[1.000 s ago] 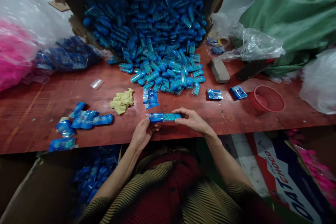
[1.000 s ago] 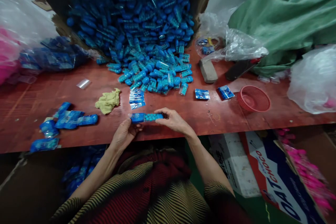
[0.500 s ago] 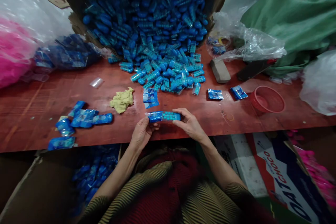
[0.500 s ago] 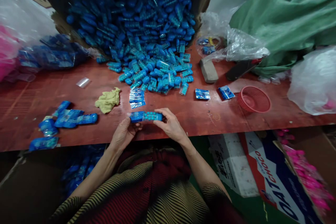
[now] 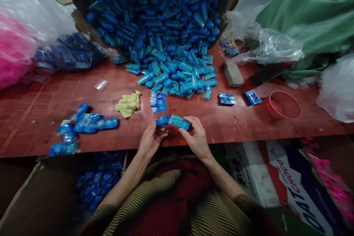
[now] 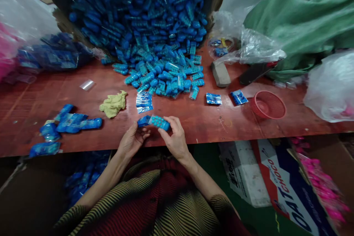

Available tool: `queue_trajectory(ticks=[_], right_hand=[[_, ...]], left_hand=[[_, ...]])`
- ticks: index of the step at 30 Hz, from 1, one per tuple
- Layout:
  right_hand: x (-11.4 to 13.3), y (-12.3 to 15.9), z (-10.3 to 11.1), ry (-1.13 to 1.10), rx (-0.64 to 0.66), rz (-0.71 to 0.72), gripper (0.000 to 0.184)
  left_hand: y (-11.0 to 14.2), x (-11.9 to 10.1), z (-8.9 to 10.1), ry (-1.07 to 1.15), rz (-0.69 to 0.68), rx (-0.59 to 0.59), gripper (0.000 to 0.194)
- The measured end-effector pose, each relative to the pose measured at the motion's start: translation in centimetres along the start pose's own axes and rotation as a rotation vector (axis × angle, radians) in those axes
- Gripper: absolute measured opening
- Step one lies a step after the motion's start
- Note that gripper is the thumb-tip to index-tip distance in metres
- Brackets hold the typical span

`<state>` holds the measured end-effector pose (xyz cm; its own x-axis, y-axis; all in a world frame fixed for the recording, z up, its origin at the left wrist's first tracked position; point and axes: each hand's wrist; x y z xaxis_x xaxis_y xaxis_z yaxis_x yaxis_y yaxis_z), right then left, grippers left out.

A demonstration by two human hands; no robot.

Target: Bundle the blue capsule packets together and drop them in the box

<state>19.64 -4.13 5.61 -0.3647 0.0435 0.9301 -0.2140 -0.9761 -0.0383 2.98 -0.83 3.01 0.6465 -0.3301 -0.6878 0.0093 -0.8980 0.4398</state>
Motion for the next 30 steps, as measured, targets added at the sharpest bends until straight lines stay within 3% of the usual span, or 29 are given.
queue_trajectory(ticks=[14, 25, 30], right_hand=[[-0.3, -0.2, 1.0, 0.071, 0.101, 0.133, 0.034], [-0.7, -0.5, 1.0, 0.052, 0.166, 0.134, 0.036], [-1.3, -0.4, -0.5, 0.121, 0.122, 0.198, 0.038]], left_hand=[[-0.4, -0.4, 0.5, -0.017, -0.003, 0.074, 0.018], [-0.4, -0.8, 0.2, -0.094, -0.15, 0.097, 0.036], [0.2, -0.4, -1.0, -0.11, -0.065, 0.077, 0.035]])
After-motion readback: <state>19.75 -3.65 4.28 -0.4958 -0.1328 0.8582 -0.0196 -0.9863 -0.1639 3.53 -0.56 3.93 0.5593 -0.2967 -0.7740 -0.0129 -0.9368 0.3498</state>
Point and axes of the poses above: each hand's wrist, its own y-axis away from the middle knuckle, its own z-axis out of the back of the hand, x = y × z, and after that the axes turned 11 degrees about -z, right-handed
